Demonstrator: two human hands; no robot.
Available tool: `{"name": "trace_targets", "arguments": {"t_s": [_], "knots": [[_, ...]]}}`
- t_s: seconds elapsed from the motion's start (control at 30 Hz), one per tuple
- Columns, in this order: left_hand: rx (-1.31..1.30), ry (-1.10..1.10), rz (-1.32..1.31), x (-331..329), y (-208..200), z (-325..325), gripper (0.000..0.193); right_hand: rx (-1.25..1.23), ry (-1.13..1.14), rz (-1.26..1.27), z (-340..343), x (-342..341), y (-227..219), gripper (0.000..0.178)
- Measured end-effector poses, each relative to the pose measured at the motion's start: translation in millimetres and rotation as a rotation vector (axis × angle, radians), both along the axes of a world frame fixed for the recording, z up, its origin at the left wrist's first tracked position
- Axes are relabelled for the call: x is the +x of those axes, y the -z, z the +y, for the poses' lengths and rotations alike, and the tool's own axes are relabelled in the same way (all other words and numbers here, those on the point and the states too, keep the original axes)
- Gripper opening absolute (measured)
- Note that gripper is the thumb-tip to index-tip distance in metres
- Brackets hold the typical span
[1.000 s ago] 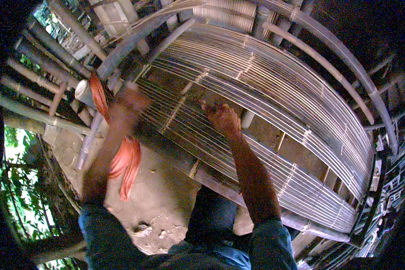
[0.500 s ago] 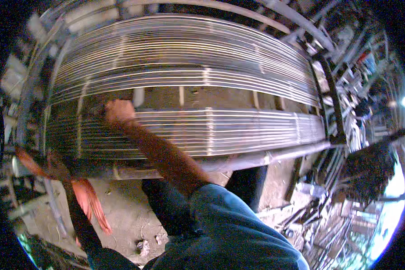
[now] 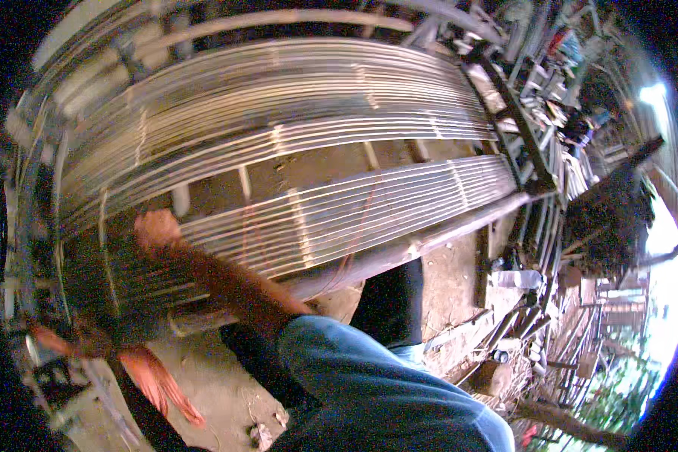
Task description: The person weaves thin bamboo slats together using red string to create a large mat, threading the string through the slats and pulling it tight by hand.
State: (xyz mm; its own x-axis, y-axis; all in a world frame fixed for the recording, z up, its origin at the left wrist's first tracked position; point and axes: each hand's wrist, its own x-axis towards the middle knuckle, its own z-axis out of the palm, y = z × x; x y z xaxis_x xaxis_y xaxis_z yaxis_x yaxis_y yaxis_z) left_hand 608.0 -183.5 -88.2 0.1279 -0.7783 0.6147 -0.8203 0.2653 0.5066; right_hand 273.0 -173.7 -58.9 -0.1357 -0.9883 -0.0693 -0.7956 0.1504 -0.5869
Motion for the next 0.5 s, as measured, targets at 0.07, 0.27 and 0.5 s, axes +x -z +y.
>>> {"name": "trace_targets", "arguments": {"t_s": [0.07, 0.27, 0.5], "knots": [[0.027, 0.0, 0.001, -11.7, 2.1, -3.0, 0.043, 0.07, -0.04, 0.014, -5.0, -0.5, -5.3, 0.029], [0.113, -0.015, -0.036, -47.2, -8.2, 3.9, 0.042, -0.55, -0.075, 0.128, 40.0, -23.7, 0.2, 0.036], [0.174, -0.019, -0.107, -81.9, -20.0, 9.0, 0.042, -0.174, 0.004, 0.124, 72.0, -71.4, -27.9, 0.067]]}}
